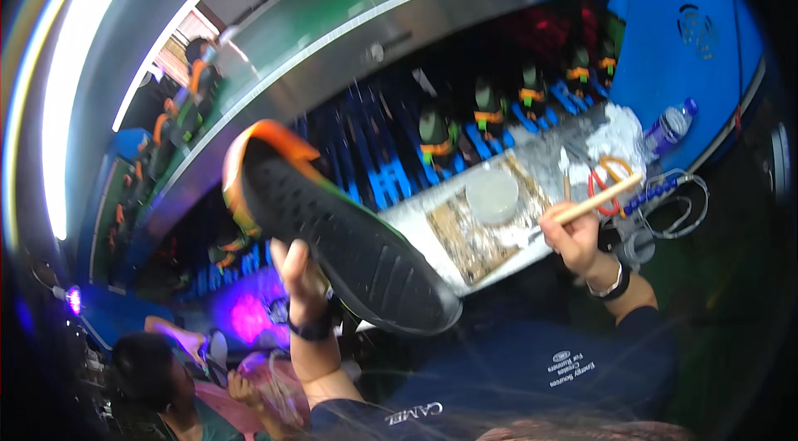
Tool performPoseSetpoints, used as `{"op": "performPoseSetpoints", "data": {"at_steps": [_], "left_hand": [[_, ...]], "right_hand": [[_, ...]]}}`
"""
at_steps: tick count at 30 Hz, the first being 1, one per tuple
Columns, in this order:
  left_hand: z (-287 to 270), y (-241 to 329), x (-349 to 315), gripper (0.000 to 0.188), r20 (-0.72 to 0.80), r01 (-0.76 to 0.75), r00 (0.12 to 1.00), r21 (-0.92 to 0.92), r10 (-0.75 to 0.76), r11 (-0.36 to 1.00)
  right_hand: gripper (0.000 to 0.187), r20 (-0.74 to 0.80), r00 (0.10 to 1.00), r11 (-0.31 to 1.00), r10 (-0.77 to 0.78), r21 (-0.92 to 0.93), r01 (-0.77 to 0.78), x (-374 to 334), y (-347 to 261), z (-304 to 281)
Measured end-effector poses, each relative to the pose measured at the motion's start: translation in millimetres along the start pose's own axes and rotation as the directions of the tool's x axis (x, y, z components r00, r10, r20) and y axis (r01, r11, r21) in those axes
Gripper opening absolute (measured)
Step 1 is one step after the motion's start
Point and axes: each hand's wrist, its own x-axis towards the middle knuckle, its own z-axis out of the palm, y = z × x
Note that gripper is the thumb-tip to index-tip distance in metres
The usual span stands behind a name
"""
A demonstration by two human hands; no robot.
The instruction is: Applying adhesive/cement to the edges of shoe soles using a brush and then placing them on a conveyor belt.
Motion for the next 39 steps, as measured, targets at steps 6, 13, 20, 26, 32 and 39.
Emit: {"op": "performPoseSetpoints", "data": {"at_steps": [6,13,20,26,32,39], "left_hand": [[39,48,22,0.054,-0.141,-0.372,0.886,0.355,0.442,0.858],[121,45,262,0.046,0.094,-0.489,0.559,0.840,0.824,0.235],[148,15,314,0.055,0.343,-0.304,0.900,0.936,-0.270,0.179],[7,64,239,0.046,0.124,-0.140,0.988,0.973,0.094,0.182],[-74,115,203,0.068,-0.126,0.489,0.761,0.757,0.636,-0.434],[-147,119,220,0.074,-0.337,0.392,0.825,0.919,0.454,-0.030]], "right_hand": [[0.005,-0.074,0.994,0.993,0.078,0.095,-0.071,-7,9,-27],[0.005,-0.152,0.986,0.987,0.065,0.158,-0.040,-3,13,-48],[0.005,-0.214,0.975,0.991,0.054,0.135,-0.025,2,20,-55],[0.006,-0.153,0.987,0.988,0.047,0.151,-0.024,13,25,-57],[0.006,-0.173,0.983,0.983,0.059,0.184,-0.027,10,29,-50],[0.006,-0.132,0.991,0.990,0.009,0.143,0.010,9,22,-34]]}}
